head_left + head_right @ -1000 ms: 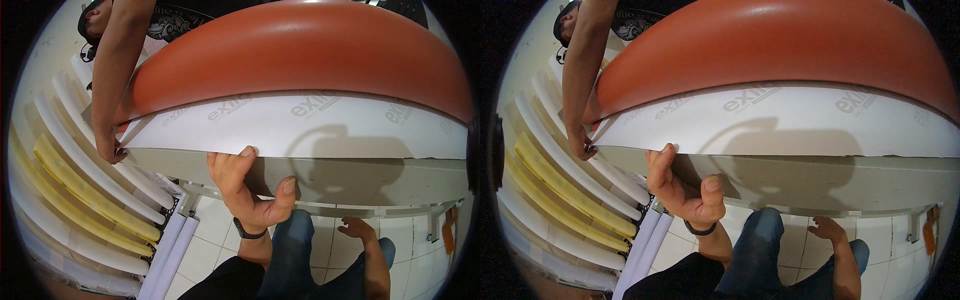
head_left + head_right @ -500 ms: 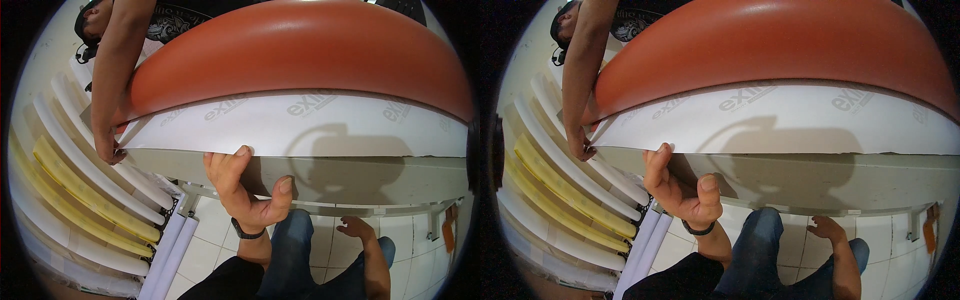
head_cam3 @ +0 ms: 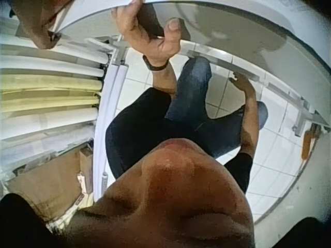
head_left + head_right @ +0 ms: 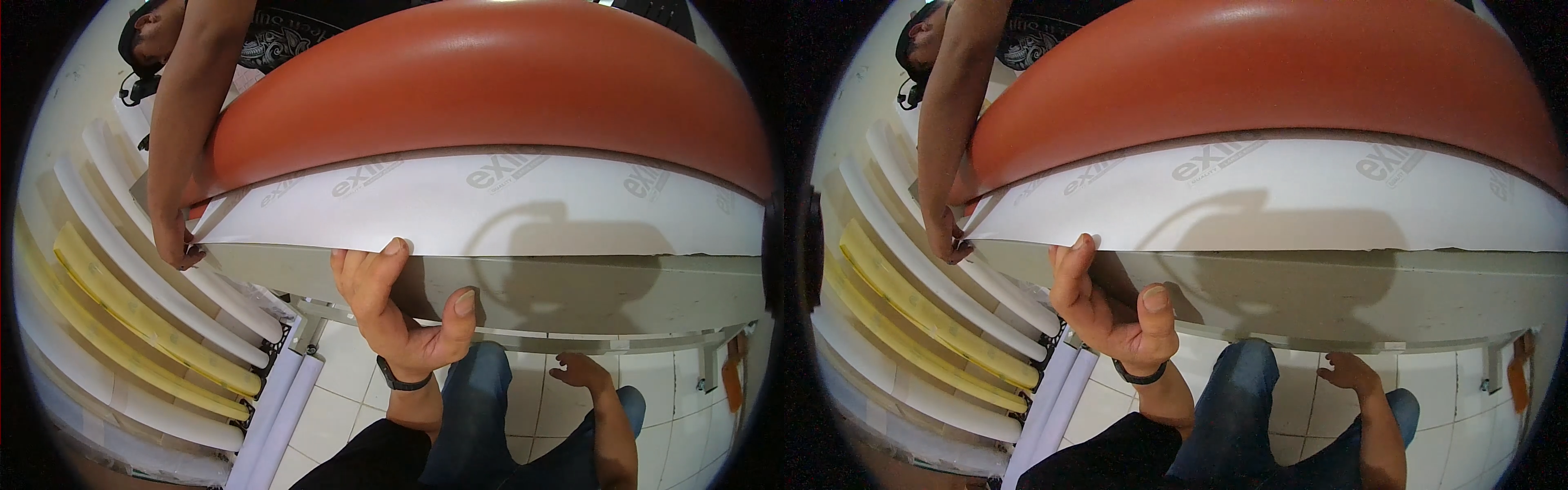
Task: Collaborating to feed and adjust printed media into a wide-format laminating machine.
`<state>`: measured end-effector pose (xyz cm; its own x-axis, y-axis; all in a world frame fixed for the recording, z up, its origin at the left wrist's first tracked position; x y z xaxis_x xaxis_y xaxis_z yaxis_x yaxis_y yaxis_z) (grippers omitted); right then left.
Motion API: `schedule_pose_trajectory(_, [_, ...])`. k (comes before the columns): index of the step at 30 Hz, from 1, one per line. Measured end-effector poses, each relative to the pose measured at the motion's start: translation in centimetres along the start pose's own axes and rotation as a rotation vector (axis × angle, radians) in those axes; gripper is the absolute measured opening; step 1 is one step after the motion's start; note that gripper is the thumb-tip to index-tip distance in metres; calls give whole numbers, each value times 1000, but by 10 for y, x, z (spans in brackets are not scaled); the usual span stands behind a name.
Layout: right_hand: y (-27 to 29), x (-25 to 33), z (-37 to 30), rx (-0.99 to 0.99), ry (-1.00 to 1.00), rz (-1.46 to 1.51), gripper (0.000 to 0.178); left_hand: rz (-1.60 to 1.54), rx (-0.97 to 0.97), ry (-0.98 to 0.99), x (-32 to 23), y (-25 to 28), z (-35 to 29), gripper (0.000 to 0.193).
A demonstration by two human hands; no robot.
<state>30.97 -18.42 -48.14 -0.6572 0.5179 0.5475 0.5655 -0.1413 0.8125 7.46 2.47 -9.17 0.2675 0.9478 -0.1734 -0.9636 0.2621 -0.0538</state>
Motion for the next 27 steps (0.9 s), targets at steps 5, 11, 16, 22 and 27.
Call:
schedule_pose_trajectory(5, [-1, -3, -2, 12, -36, 2, 57, -31, -87, -2, 2, 0, -2, 58])
schedule_pose_trajectory(11, [-1, -2, 0, 44, -44, -9, 57, 20, -18, -47, 0, -4, -1, 62])
schedule_pose_trajectory(16, [1, 1, 1, 45, -36, -18, 57, -4, 1, -12, 7, -5, 0, 62])
schedule_pose_trajectory(22, [-2, 3, 4, 54, -7, 6, 58, 32, -7, -36, 9, -2, -4, 63])
schedule_pose_trajectory(27, [1, -2, 0, 43, -36, -4, 58, 34, 0, -24, 9, -5, -5, 65])
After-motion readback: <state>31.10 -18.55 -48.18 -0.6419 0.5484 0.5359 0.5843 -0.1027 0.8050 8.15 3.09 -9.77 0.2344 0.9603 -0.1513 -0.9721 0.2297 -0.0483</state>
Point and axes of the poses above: each hand's wrist, its own z-axis towards the middle knuckle, its own y-axis out of the back of the hand, x = y × z, the point moved 7 cm from there along z, towards the middle knuckle, and after that the axes turned 11 degrees about y, right-handed, at the moved point
